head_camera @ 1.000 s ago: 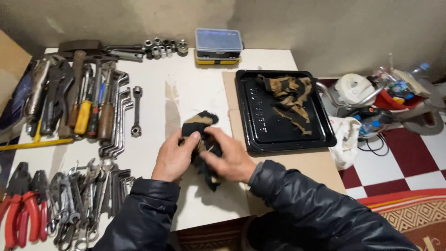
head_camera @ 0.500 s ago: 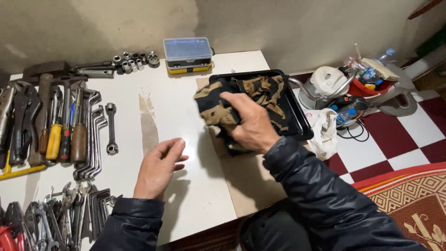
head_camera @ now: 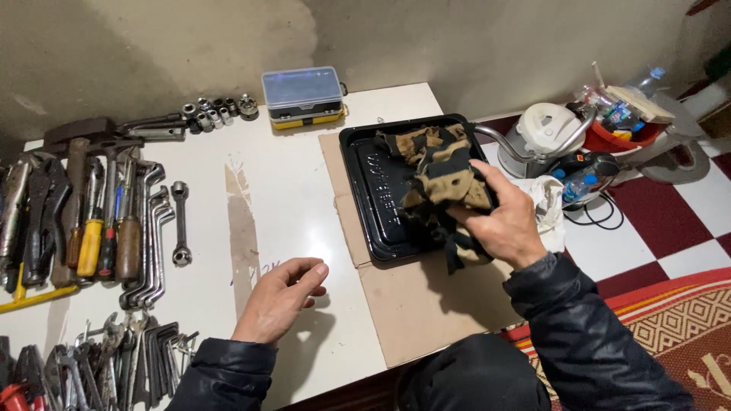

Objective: The person organizes a small plastic case containing screwdriver bits, placing a blue-handled screwdriver inside and closing the lid. They then wipe the white workbench surface with a camouflage-patterned cloth and move a piece of cardboard.

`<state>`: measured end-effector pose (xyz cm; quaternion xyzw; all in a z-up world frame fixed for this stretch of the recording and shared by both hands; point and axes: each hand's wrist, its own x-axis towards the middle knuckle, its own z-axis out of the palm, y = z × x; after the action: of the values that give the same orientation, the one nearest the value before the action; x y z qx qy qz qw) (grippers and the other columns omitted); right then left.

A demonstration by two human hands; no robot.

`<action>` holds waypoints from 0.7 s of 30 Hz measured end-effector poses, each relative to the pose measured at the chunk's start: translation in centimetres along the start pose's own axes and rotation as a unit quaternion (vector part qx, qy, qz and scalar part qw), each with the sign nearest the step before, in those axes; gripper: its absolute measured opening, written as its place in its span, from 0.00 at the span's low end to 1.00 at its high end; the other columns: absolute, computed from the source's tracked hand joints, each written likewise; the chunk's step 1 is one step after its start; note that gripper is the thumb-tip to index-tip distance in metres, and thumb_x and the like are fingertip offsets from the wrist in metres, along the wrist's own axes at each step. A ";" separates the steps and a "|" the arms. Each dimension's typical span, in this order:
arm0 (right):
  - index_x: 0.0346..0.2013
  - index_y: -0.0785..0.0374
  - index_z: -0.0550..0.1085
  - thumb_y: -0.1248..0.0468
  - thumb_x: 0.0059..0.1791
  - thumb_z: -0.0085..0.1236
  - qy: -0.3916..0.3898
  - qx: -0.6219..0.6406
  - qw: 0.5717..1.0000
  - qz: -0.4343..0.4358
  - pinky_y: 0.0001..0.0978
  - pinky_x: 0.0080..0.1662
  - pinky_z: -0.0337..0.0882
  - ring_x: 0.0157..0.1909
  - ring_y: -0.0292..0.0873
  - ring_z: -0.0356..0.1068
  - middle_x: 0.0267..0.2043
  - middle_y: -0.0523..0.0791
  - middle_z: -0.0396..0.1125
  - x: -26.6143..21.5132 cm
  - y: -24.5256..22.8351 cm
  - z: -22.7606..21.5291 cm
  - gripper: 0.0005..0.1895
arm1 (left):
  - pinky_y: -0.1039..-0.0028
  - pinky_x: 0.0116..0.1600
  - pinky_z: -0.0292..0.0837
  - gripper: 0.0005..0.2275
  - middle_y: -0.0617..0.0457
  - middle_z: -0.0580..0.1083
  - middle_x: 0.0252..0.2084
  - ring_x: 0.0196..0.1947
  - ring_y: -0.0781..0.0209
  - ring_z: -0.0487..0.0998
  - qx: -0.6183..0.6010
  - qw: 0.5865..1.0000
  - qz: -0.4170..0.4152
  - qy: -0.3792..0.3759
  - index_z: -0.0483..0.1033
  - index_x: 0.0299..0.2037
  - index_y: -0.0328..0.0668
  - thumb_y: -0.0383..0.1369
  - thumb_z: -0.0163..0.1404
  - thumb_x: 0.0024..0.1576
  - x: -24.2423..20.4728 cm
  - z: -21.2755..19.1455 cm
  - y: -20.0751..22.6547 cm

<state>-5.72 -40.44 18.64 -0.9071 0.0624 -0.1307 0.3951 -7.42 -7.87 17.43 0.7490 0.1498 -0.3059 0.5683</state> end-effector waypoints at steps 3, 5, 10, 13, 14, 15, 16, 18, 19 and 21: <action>0.64 0.60 0.66 0.60 0.39 0.67 -0.009 -0.047 0.996 -0.081 0.43 0.53 0.77 0.55 0.51 0.72 0.57 0.53 0.70 -1.2 1.1 -0.8 0.39 | 0.69 0.54 0.77 0.21 0.51 0.80 0.51 0.46 0.58 0.83 0.005 1.000 -0.012 -0.004 0.79 0.56 0.44 0.44 0.50 0.56 0.2 0.6 -0.1; 0.64 0.65 0.64 0.67 0.41 0.67 0.067 0.053 0.991 -0.100 0.45 0.60 0.73 0.63 0.54 0.69 0.63 0.54 0.65 -1.7 1.1 -1.1 0.37 | 0.70 0.53 0.77 0.21 0.51 0.81 0.50 0.46 0.57 0.85 0.008 1.000 -0.009 -0.011 0.80 0.55 0.44 0.44 0.51 0.55 0.3 0.8 -0.3; 0.65 0.61 0.64 0.61 0.45 0.66 0.127 0.011 0.990 -0.063 0.44 0.59 0.72 0.60 0.52 0.70 0.60 0.53 0.69 -0.4 1.6 -1.7 0.35 | 0.70 0.55 0.77 0.22 0.51 0.81 0.52 0.47 0.58 0.85 0.017 1.000 -0.016 -0.012 0.79 0.56 0.45 0.45 0.51 0.55 0.8 1.2 -0.5; 0.66 0.61 0.64 0.61 0.46 0.66 0.128 -0.017 0.986 -0.103 0.42 0.59 0.72 0.59 0.52 0.70 0.60 0.54 0.68 0.8 3.0 -1.0 0.35 | 0.71 0.54 0.77 0.21 0.50 0.81 0.51 0.47 0.57 0.85 0.012 1.000 -0.017 -0.009 0.79 0.56 0.44 0.44 0.51 0.55 1.0 1.3 -0.7; 0.66 0.64 0.64 0.64 0.47 0.66 0.126 -0.035 0.980 -0.149 0.44 0.59 0.71 0.60 0.54 0.69 0.62 0.56 0.66 1.2 3.6 -0.7 0.34 | 0.72 0.53 0.77 0.21 0.50 0.81 0.50 0.46 0.57 0.85 0.009 1.000 -0.017 -0.009 0.79 0.56 0.43 0.43 0.52 0.55 1.0 1.3 -0.7; 0.66 0.64 0.64 0.64 0.47 0.66 0.125 -0.034 0.980 -0.149 0.44 0.59 0.71 0.60 0.54 0.69 0.62 0.56 0.66 1.2 4.4 -0.6 0.34 | 0.72 0.53 0.77 0.21 0.50 0.81 0.50 0.46 0.57 0.85 0.009 1.000 -0.018 -0.008 0.79 0.56 0.43 0.43 0.52 0.55 1.1 1.4 -0.9; 0.66 0.60 0.65 0.65 0.42 0.64 0.046 -0.052 0.989 -0.132 0.43 0.59 0.71 0.59 0.54 0.70 0.62 0.54 0.67 1.2 5.1 -0.5 0.37 | 0.72 0.53 0.77 0.21 0.50 0.82 0.50 0.46 0.58 0.85 0.019 1.000 -0.017 -0.010 0.79 0.56 0.44 0.44 0.52 0.55 1.2 1.4 -1.0; 0.65 0.57 0.66 0.67 0.37 0.61 -0.035 -0.069 0.990 -0.115 0.42 0.59 0.70 0.58 0.54 0.70 0.62 0.53 0.67 0.8 6.6 0.0 0.40 | 0.72 0.53 0.77 0.20 0.51 0.82 0.49 0.45 0.59 0.85 0.029 0.999 -0.018 -0.012 0.79 0.55 0.45 0.44 0.52 0.55 1.4 1.5 -1.2; 0.66 0.56 0.65 0.60 0.39 0.52 -0.102 -0.093 0.968 -0.210 0.46 0.58 0.72 0.58 0.54 0.69 0.61 0.53 0.67 0.3 7.3 0.3 0.37 | 0.73 0.52 0.77 0.20 0.51 0.82 0.47 0.44 0.60 0.85 0.030 0.999 -0.017 -0.012 0.80 0.54 0.45 0.44 0.52 0.55 1.4 1.6 -1.2; 0.66 0.55 0.64 0.53 0.42 0.42 -0.169 -0.115 0.932 -0.300 0.51 0.58 0.73 0.59 0.54 0.69 0.60 0.54 0.67 -0.7 8.5 1.5 0.36 | 0.74 0.51 0.77 0.20 0.51 0.83 0.46 0.43 0.61 0.85 0.031 0.999 -0.017 -0.012 0.81 0.53 0.45 0.44 0.53 0.55 1.2 1.7 -1.0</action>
<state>-6.09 -45.05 11.28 -0.9314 -0.2657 -0.0795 0.2356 -7.57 -9.35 15.56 0.7596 0.1464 -0.3294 0.5414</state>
